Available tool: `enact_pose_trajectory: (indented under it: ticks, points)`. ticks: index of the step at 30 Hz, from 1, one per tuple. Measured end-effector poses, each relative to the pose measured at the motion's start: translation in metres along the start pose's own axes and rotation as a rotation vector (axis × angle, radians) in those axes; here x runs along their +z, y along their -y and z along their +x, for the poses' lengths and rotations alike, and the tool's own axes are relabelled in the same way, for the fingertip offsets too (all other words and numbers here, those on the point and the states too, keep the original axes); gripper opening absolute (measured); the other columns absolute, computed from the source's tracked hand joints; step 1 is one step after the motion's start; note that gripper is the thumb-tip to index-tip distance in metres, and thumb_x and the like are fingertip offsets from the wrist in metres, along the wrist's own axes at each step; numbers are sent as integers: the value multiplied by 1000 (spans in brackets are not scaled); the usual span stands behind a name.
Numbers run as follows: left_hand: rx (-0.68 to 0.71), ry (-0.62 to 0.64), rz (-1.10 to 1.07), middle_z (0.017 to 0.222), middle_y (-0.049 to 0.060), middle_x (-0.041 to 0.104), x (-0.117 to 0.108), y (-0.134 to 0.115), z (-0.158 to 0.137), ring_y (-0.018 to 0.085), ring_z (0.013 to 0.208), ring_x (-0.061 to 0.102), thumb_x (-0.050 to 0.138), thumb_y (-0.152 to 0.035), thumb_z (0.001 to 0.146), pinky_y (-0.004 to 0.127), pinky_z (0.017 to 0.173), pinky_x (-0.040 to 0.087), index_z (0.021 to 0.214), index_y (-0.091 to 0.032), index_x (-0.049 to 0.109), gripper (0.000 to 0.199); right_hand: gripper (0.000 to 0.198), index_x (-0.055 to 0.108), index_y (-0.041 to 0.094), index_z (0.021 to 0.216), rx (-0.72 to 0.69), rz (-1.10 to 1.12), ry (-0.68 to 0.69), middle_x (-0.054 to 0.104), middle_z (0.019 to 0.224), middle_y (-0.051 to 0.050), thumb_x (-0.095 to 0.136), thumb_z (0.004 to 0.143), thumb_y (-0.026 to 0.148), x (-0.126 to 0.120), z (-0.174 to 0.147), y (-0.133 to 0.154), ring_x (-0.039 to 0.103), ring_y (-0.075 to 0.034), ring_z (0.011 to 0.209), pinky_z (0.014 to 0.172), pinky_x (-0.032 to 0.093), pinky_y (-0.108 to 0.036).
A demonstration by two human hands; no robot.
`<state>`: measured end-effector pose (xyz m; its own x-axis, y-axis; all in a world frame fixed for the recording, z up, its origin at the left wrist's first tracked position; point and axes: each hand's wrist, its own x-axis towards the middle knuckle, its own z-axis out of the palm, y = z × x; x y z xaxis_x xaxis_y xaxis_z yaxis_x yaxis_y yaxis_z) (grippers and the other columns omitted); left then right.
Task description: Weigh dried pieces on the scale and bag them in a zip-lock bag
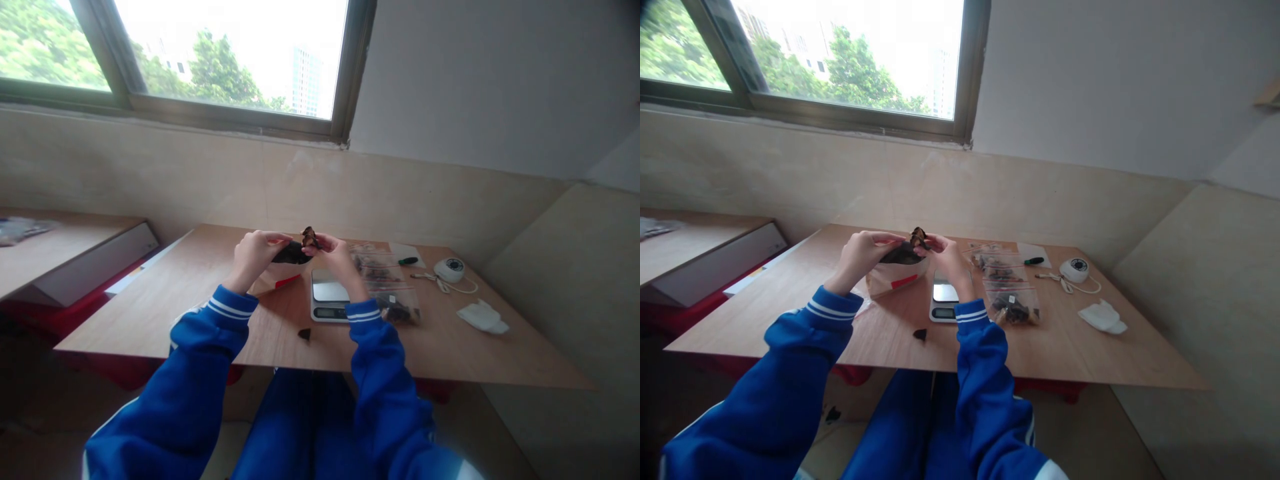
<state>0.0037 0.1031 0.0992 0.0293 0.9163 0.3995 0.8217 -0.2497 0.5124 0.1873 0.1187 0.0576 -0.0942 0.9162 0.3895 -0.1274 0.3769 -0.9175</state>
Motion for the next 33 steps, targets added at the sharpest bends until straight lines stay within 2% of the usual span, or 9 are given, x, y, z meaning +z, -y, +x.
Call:
enact_pose_trajectory:
  ticks: [3,7,9,11,13,18,25,30,33]
  points:
    - [7,-7,8,89,2,76,0,4,7,22,85,69,60,-44,80,25,68,46,94,-30,77,25,41,69,16,97,-60,6,-75,73,96,-5,80,61,33,-10,5,-7,67,-17,85,86,52,-32]
    - [5,-40,3,88,1,76,0,8,7,21,85,69,59,-46,80,25,65,45,94,-31,76,27,42,68,16,100,-42,-108,-180,73,98,-7,77,65,38,-49,-8,-34,67,-19,85,81,53,-33]
    - [8,-56,-6,89,0,76,0,10,4,20,86,69,58,-46,81,24,64,44,95,-32,76,27,40,69,15,99,6,-294,-221,73,93,-8,74,67,38,-70,-20,-54,67,-21,82,76,53,-33]
    - [6,-77,-2,89,-1,76,2,11,0,20,84,69,58,-46,81,24,62,44,95,-32,76,26,32,69,15,99,51,-619,-178,73,87,-8,68,74,35,-86,-32,-73,66,-20,78,73,52,-32]
    - [3,-94,10,89,-1,76,5,11,-3,20,82,69,57,-46,82,24,62,43,95,-33,76,26,26,69,14,99,73,-855,-129,72,87,-9,66,76,27,-94,-41,-88,65,-20,79,76,51,-33]
    - [-4,-87,16,88,-1,76,8,9,-6,20,80,69,58,-47,81,25,60,42,95,-34,75,26,28,70,15,101,75,-1009,-61,67,102,-12,63,74,12,-92,-52,-103,59,-25,100,93,43,-39]
    - [20,-35,-92,87,-1,76,7,12,-11,19,80,69,59,-46,81,23,57,41,94,-33,76,25,45,60,17,123,108,-1074,-22,63,114,-13,52,79,10,-99,-72,-106,55,-24,109,98,41,-41]
    - [44,-40,-113,81,-1,76,9,17,-15,18,75,68,59,-46,81,23,57,42,94,-33,76,25,50,62,16,120,107,-1080,-53,61,114,-13,44,75,3,-102,-83,-106,53,-24,111,100,40,-42]
    - [49,-34,-117,81,-2,76,9,17,-16,18,71,68,59,-46,81,24,57,42,93,-33,76,25,48,64,16,115,57,-1019,-90,60,113,-13,41,75,3,-94,-84,-93,53,-23,111,101,40,-43]
